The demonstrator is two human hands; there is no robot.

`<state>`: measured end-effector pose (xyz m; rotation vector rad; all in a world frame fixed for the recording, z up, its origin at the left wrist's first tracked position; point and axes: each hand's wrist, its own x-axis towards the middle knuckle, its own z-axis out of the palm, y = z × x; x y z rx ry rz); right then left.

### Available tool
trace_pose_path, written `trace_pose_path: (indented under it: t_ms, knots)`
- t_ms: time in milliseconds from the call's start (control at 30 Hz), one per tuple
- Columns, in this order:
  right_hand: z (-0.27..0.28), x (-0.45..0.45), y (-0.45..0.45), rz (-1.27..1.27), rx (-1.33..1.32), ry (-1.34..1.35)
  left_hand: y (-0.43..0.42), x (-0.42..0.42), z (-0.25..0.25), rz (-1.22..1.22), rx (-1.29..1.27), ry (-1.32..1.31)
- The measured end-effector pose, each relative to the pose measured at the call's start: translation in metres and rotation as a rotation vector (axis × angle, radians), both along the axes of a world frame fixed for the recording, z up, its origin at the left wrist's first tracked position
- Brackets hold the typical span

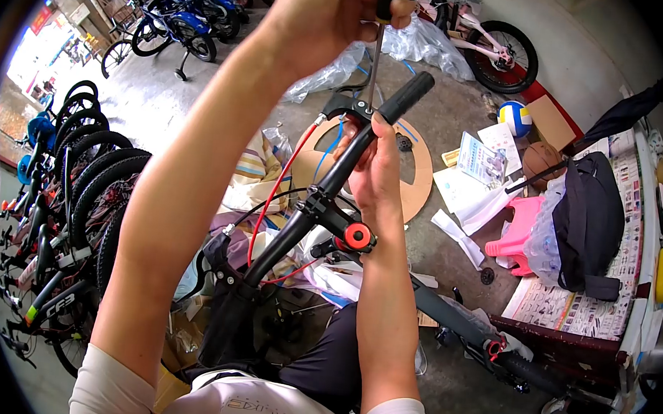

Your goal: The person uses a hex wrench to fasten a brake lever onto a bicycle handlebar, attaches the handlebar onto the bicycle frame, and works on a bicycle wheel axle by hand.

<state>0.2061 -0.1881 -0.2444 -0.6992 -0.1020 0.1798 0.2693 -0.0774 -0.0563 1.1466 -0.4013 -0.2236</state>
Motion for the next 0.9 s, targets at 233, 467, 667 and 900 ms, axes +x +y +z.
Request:
trace_pose_path:
  t_ms: [233, 467, 667, 900]
  knots:
    - [-0.011, 0.006, -0.001, 0.005, 0.078, 0.016, -0.007, -0.051, -0.03, 0.32, 0.068, -0.425]
    - [-0.006, 0.0, -0.007, -0.186, 0.002, 0.076, 0.026, -0.063, 0.0, 0.476, 0.24, -0.562]
    - [-0.009, 0.0, -0.015, -0.283, -0.164, 0.004, 0.046, -0.064, -0.025, 0.384, 1.194, -0.366]
    - [-0.013, 0.002, -0.01, -0.283, -0.1, 0.035, 0.036, -0.055, -0.046, 0.558, 1.392, -0.661]
